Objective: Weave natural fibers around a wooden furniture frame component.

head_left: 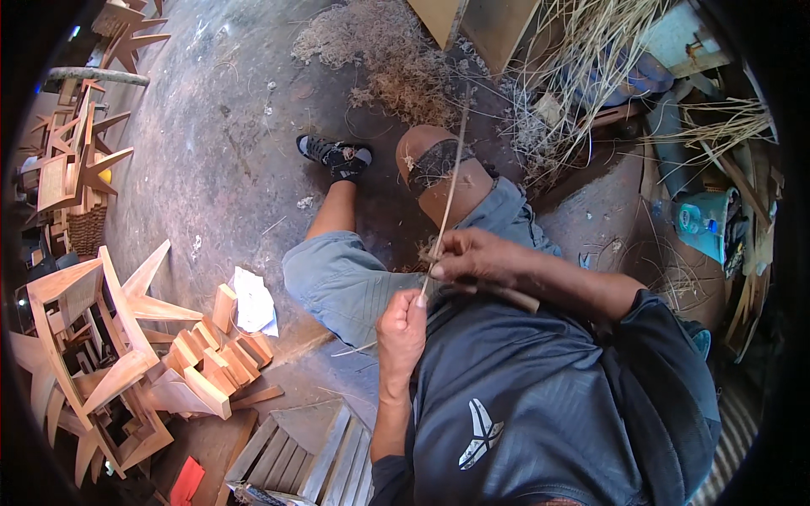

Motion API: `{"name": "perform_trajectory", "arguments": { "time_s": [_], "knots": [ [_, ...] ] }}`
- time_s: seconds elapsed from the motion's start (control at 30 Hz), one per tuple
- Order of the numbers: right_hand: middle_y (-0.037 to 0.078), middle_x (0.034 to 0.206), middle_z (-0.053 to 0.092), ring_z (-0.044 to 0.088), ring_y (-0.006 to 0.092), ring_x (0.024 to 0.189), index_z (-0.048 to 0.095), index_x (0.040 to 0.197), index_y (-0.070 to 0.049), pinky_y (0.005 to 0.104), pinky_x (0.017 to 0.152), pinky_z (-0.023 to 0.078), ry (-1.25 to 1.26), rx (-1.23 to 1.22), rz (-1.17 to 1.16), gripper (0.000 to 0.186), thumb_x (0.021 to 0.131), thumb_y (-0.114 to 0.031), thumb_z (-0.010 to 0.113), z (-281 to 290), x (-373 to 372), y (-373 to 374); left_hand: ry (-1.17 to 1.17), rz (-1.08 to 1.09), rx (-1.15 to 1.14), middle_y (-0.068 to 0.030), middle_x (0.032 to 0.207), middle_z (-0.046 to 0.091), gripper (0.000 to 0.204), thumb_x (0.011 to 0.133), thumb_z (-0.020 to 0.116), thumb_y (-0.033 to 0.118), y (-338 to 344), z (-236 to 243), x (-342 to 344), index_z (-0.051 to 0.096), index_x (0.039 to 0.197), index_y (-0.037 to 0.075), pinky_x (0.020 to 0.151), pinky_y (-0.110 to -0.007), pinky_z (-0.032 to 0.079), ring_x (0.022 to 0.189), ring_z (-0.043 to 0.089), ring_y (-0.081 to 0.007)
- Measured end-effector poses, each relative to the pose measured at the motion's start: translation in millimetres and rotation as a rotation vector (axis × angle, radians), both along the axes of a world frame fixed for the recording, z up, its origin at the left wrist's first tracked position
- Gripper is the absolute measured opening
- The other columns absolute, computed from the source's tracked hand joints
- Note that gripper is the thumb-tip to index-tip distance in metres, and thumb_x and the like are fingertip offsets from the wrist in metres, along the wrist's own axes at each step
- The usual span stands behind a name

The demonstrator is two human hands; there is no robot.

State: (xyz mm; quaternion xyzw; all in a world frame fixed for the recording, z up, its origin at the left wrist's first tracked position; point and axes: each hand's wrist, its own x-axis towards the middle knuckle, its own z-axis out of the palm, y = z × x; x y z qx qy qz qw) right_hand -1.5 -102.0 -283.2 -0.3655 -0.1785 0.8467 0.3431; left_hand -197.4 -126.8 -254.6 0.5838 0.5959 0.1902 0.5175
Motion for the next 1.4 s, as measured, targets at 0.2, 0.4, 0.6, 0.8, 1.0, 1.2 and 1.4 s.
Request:
{"name": "perform_trajectory", "arguments": {
  "time_s": [0.2,0.4,0.6,0.8,1.0,1.2,1.4],
  "knots": [
    [0.002,0.069,0.052,0.047,0.0089,0.051,0.054,0.093,-0.004,0.0210,0.041,0.036,-0.130,-0.003,0.062,0.019,0.083,-0.016,0.065,1,57,30,0.010,-0.014,-0.074,0.0010,0.066,0.051,0.010,0.089,0.055,0.011,-15,26,-26,0.059,0.090,0.001,0.054,-0.021,0.037,0.060,0.044,-0.0048],
    [0.001,0.062,0.053,0.049,0.0082,0.044,0.055,0.083,-0.005,0.0196,0.038,0.036,-0.208,-0.012,-0.103,0.017,0.080,-0.015,0.068,18,89,55,0.021,0.078,-0.160,0.0048,0.065,0.047,0.012,0.090,0.054,0.012,-32,31,-59,0.058,0.090,0.001,0.052,-0.018,0.034,0.057,0.040,-0.0022],
    [0.003,0.067,0.056,0.052,0.0080,0.052,0.057,0.090,-0.004,0.0211,0.044,0.041,-0.572,0.102,-0.117,0.020,0.087,-0.024,0.059,19,114,49,-0.029,0.074,-0.099,0.0006,0.067,0.053,0.014,0.091,0.052,0.014,-6,1,-22,0.059,0.094,0.002,0.052,-0.020,0.039,0.058,0.048,-0.0046],
    [0.001,0.075,0.058,0.048,0.0066,0.055,0.053,0.102,-0.004,0.0200,0.046,0.037,-0.105,0.066,0.121,0.028,0.082,-0.021,0.065,5,7,-1,-0.141,-0.042,-0.173,-0.0032,0.066,0.055,0.016,0.092,0.051,0.016,15,-8,15,0.059,0.091,0.002,0.055,-0.024,0.043,0.058,0.050,-0.0075],
    [0.002,0.075,0.056,0.047,0.0062,0.051,0.053,0.096,-0.003,0.0187,0.043,0.036,-0.072,0.160,0.138,0.022,0.083,-0.017,0.064,1,8,4,-0.059,-0.024,0.088,-0.0091,0.069,0.057,0.015,0.090,0.052,0.014,17,-3,20,0.058,0.089,0.001,0.058,-0.028,0.045,0.061,0.052,-0.0124],
    [0.001,0.069,0.053,0.046,0.0078,0.047,0.052,0.089,-0.003,0.0207,0.041,0.034,-0.015,0.047,0.075,0.025,0.080,-0.020,0.068,9,2,4,-0.005,-0.029,0.132,-0.0106,0.067,0.056,0.010,0.088,0.054,0.010,10,1,16,0.059,0.089,0.001,0.057,-0.029,0.044,0.060,0.051,-0.0121],
    [0.001,0.068,0.055,0.046,0.0074,0.045,0.054,0.089,-0.004,0.0192,0.039,0.033,-0.214,0.011,-0.062,0.022,0.082,-0.022,0.065,7,58,33,0.007,0.017,-0.046,0.0035,0.065,0.050,0.014,0.089,0.054,0.012,-9,24,-19,0.059,0.087,-0.001,0.054,-0.019,0.036,0.059,0.043,-0.0042]
  ]
}}
